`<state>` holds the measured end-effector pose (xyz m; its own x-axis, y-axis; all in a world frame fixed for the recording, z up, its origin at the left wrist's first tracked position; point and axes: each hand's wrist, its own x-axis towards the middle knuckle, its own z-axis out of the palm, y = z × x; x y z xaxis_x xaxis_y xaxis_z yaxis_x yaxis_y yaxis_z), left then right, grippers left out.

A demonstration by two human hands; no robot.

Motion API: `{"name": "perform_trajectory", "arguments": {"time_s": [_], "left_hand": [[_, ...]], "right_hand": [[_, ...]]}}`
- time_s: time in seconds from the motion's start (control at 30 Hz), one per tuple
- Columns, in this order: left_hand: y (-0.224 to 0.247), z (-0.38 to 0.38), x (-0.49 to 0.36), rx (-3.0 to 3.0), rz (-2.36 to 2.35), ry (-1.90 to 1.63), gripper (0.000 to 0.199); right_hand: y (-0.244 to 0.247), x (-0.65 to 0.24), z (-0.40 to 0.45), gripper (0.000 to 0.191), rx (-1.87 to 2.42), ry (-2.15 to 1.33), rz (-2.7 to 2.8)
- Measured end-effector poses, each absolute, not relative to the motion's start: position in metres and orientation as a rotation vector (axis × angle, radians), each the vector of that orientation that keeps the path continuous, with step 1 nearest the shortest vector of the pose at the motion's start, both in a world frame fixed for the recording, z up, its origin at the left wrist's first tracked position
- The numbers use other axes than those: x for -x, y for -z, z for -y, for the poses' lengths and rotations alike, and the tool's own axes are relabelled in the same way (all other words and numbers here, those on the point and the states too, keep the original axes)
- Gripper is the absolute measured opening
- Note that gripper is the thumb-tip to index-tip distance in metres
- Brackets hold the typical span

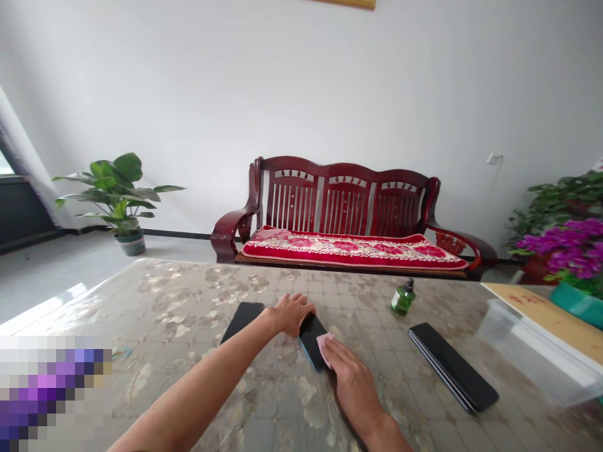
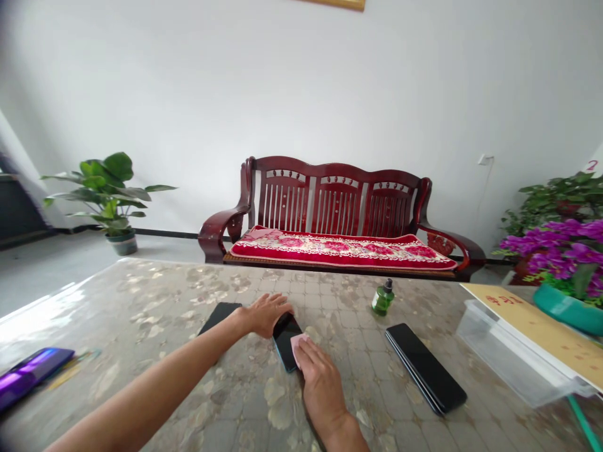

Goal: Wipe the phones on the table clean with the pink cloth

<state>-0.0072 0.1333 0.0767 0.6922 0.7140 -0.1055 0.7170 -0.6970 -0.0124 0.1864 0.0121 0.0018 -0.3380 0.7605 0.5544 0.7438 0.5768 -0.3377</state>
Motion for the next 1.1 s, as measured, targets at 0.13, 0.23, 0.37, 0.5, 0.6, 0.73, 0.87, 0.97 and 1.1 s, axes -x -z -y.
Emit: {"name": "perform_trajectory", "arguments": {"time_s": [0.13, 0.23, 0.37, 0.5, 0.6, 0.73, 0.87, 0.97, 1.1], "left_hand": [[-0.083, -0.124, 0.026, -2.763, -1.295, 0.189, 0.069], [-0.085, -0.109, 0.035, -2.706, -1.364, 0.169, 0.072], [-0.083, -0.084, 0.042, -2.638, -1.491, 0.128, 0.066], [-0.079, -0.06, 0.045, -2.566, -1.635, 0.071, 0.054], [-0.075, -0.045, 0.04, -2.505, -1.779, 0.015, 0.048], [-0.071, -0.03, 0.026, -2.429, -1.924, -0.046, 0.046], [-0.07, -0.023, 0.014, -2.377, -2.017, -0.116, 0.046], [-0.071, -0.022, 0.011, -2.359, -2.047, -0.132, 0.044], [-0.07, -0.021, 0.009, -2.35, -2.058, -0.136, 0.047]], "right_hand": [[0.0, -0.188, -0.014, 0.054, 1.187, 0.021, 2.125], [0.001, -0.188, -0.015, 0.056, 1.198, 0.075, 2.141], [0.001, -0.189, -0.017, 0.057, 1.235, 0.141, 2.147], [0.005, -0.189, -0.015, 0.059, 1.264, 0.185, 2.15], [0.007, -0.186, -0.016, 0.062, 1.283, 0.191, 2.145], [0.003, -0.175, -0.019, 0.06, 1.304, 0.14, 2.103], [-0.008, -0.157, -0.014, 0.06, 1.214, 0.018, 2.172], [-0.011, -0.153, -0.012, 0.06, 1.127, -0.038, 2.246], [-0.008, -0.167, -0.023, 0.058, 1.237, 0.002, 2.14]]}}
